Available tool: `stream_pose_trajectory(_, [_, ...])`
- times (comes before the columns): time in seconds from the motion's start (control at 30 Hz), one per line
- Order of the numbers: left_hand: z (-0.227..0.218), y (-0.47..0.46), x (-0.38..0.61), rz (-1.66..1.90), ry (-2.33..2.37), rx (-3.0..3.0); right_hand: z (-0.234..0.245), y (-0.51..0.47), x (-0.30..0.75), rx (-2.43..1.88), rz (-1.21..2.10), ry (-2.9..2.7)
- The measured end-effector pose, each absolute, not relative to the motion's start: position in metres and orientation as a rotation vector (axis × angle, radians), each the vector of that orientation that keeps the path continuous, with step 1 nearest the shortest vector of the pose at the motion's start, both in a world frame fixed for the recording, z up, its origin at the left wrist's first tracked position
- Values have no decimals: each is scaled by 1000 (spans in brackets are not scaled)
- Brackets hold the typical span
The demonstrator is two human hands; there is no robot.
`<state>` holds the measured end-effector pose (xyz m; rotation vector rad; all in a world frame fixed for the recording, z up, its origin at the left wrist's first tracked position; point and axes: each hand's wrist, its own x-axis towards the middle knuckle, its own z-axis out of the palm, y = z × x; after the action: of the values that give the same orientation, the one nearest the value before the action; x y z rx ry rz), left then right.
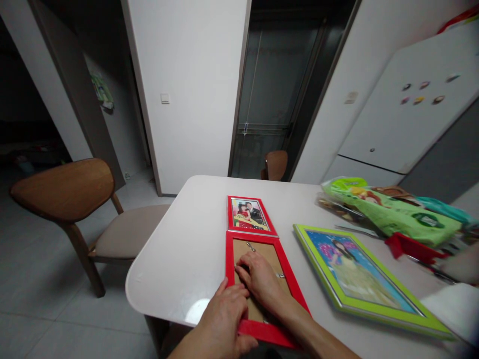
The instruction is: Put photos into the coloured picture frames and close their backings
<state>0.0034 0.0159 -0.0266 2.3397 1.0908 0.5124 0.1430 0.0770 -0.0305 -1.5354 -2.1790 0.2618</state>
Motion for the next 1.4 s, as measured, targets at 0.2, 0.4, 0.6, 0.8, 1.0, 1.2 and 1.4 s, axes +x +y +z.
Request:
stream_pose_trajectory(0.2, [-22, 16, 4, 469, 1102, 2358, -35, 77, 140, -1486, 259, -2217])
stream_pose_trajectory(0.4, [-14, 16, 6, 461, 1138, 2351, -33, 73, 142, -1441, 315, -2265])
stream_pose_trajectory(0.6, [-25, 13, 3, 459, 1106, 2339, -25, 104, 169, -1631, 267, -2084])
stream_pose_trajectory(0.8, [-32, 8, 12, 490, 1155, 2332, -31, 131, 175, -1854, 252, -1898])
stream_pose_trajectory(1.0, [-52, 9, 17, 586, 1206, 2454, -25, 125, 177, -1751, 341, -1813])
stream_pose_trajectory(1.2, [-40, 8, 6, 955, 1088, 2395, -8, 83, 223, -1554, 505, -1523])
stream_pose_trajectory(1.4, [-9, -4, 34, 1234, 1038, 1867, -28, 27, 190, -1135, 1142, -1060])
